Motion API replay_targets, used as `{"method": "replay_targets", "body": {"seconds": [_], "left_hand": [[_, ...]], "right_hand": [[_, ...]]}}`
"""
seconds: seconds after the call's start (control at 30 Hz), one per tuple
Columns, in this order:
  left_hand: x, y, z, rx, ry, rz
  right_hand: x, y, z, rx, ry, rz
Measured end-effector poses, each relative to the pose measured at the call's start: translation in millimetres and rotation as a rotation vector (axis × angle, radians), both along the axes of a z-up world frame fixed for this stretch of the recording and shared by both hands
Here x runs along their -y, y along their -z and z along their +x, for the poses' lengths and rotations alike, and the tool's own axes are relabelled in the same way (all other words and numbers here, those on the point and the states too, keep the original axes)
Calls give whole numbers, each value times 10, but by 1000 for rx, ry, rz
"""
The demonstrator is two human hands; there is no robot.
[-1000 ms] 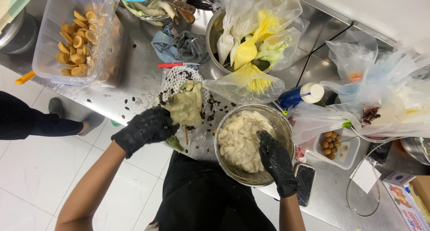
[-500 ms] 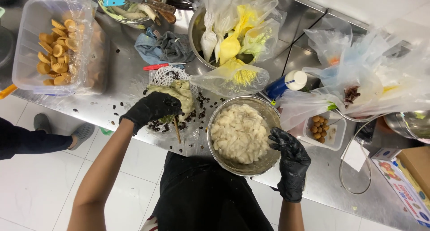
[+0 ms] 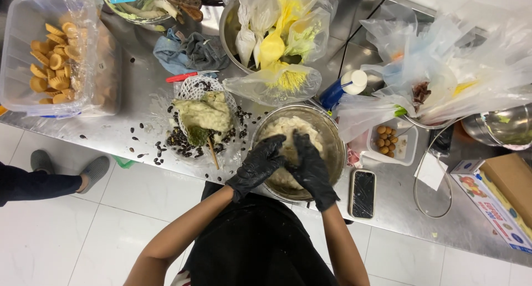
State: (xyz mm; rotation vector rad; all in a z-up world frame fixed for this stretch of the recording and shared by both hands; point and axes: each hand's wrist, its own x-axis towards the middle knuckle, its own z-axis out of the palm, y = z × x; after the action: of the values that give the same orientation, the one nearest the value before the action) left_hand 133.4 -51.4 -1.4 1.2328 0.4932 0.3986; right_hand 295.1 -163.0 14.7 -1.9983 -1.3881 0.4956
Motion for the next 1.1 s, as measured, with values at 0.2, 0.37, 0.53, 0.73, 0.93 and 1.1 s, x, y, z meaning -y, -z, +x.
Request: {"method": "replay_targets", "body": {"seconds": [0.2, 0.37, 0.53, 0.73, 0.93, 1.1], "left_hand": [[-247, -307, -235, 251, -267, 263], [-521, -205, -717, 191, -377, 178], [-510, 97, -916, 58, -446, 86], [-497, 263, -738, -123, -327, 156], [-532, 431, -694, -387, -135, 457], [-529, 284, -653, -460, -77, 250]], "right_hand": [[229, 798, 230, 366, -488, -141], [276, 184, 555, 156, -506, -78], [-206, 113, 643, 215, -207, -90], [-430, 684, 408, 228, -289, -46], [401, 469, 560, -12, -452, -225], [49, -653, 656, 175, -458, -185]]}}
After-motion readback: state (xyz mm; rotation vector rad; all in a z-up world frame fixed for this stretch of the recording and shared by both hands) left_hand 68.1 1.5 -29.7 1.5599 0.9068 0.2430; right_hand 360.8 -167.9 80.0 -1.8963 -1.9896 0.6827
